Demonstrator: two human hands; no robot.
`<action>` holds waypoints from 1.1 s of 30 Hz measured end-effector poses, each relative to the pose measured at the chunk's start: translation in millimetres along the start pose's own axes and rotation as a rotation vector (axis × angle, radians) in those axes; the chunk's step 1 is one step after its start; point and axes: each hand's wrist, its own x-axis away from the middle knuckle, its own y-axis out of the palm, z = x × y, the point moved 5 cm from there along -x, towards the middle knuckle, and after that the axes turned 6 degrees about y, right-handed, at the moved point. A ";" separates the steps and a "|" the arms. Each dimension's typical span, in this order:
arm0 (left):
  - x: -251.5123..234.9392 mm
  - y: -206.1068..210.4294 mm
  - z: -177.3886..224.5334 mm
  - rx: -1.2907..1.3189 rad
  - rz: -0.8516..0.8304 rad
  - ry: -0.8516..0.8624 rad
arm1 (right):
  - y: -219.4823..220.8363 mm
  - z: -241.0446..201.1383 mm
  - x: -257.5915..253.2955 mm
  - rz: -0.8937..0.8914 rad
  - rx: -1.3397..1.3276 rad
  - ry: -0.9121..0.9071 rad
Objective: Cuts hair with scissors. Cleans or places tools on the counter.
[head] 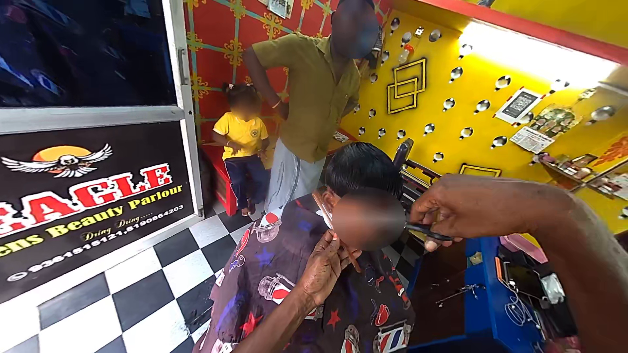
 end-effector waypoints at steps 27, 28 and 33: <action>17.0 91.0 134.9 -2.290 -0.711 1.229 | 392.4 71.6 7.0 0.550 -1.670 -0.482; 18.5 92.7 135.1 -2.220 -0.734 1.296 | 394.9 74.0 8.9 0.549 -1.671 -0.477; 2.0 153.7 162.0 -2.083 -0.308 1.179 | 407.1 79.0 2.9 0.526 -1.702 -0.475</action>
